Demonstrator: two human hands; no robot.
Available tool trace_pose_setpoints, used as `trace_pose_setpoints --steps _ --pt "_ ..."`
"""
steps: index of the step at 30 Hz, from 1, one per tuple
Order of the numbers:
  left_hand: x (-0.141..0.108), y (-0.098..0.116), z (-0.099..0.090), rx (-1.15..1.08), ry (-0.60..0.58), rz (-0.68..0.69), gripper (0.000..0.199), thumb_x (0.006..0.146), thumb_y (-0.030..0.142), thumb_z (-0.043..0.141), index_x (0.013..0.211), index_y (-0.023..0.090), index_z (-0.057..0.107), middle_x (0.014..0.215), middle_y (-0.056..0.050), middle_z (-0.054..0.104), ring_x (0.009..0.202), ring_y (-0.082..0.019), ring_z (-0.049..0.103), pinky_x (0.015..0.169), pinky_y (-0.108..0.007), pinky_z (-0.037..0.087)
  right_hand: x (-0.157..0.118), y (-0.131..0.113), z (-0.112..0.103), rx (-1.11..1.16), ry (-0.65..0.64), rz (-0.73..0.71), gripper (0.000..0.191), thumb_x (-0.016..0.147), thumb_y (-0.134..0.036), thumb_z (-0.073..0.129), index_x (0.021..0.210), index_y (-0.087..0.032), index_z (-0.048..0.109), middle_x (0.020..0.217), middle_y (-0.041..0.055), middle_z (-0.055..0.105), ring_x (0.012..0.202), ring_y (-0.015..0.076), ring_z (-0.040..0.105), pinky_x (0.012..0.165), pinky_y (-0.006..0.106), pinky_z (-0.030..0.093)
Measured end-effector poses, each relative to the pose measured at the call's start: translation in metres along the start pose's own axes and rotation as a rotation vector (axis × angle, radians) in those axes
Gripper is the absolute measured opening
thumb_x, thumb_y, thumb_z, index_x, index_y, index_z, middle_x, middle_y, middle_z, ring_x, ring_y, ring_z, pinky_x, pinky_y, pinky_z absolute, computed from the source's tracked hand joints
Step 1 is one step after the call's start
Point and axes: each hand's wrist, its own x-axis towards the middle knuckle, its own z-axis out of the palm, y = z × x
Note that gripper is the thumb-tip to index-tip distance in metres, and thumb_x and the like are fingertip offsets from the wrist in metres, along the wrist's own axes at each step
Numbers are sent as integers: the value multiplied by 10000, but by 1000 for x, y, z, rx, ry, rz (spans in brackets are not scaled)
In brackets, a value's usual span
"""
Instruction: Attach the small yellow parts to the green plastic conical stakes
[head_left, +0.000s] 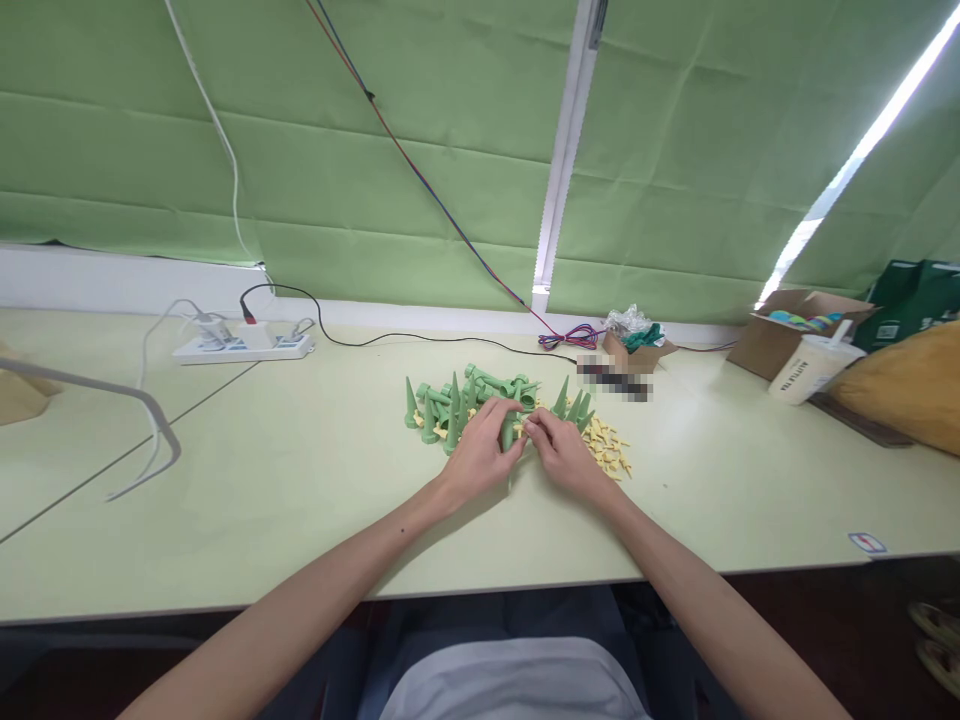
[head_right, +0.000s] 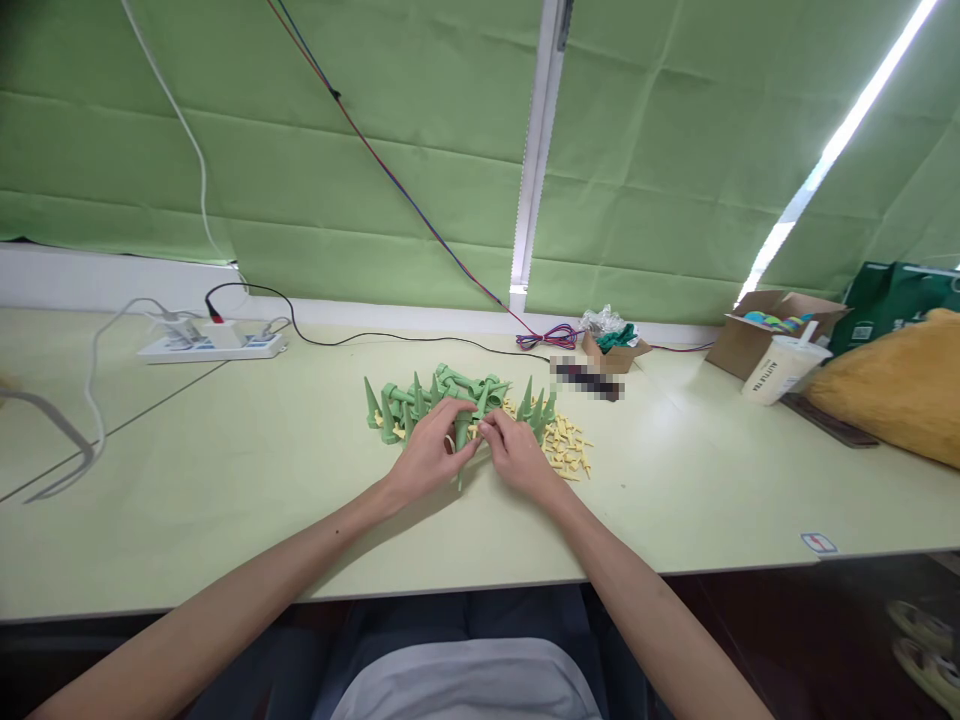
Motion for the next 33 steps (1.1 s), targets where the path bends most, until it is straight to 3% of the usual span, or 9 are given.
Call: trace_pose_setpoints --steps 8,14,19,23,27,33 --pt "2 -2 3 -88 33 -71 298 821 308 601 1092 201 537 1080 -55 605 633 -114 532 620 -281 495 1 5 3 -21 61 21 314 1002 -360 363 736 -219 450 642 -18 510 568 149 475 568 262 326" --pt "3 3 0 -329 18 -266 334 860 413 566 1116 209 504 945 -34 625 489 -93 541 478 -259 467 1 3 2 -52 137 37 307 1006 -357 340 757 -220 455 645 -18 496 568 149 453 577 265 324" --pt "6 4 -2 -552 64 -290 368 859 406 584 1146 220 450 1043 -48 616 591 -110 640 596 -275 544 -2 2 2 21 38 7 100 941 -290 467 980 -215 520 636 -32 542 547 148 492 554 258 357" --pt "8 4 -3 -641 65 -300 344 867 357 577 1156 215 456 1090 -61 621 683 -133 682 713 -313 566 -2 1 2 23 28 -8 225 881 -316 566 1079 -224 510 688 -26 565 541 149 498 536 258 369" --pt "9 5 -4 -692 55 -323 304 861 331 579 1123 196 503 1094 -71 640 732 -155 690 744 -342 579 -2 -1 1 32 64 2 229 890 -341 565 1083 -226 516 738 -8 574 552 145 511 527 256 386" --pt "10 2 -2 -695 63 -362 314 840 341 606 1102 175 553 1042 -76 646 765 -181 696 685 -351 601 -2 -1 2 124 152 48 242 917 -398 527 1075 -216 548 888 55 612 688 174 607 545 264 469"
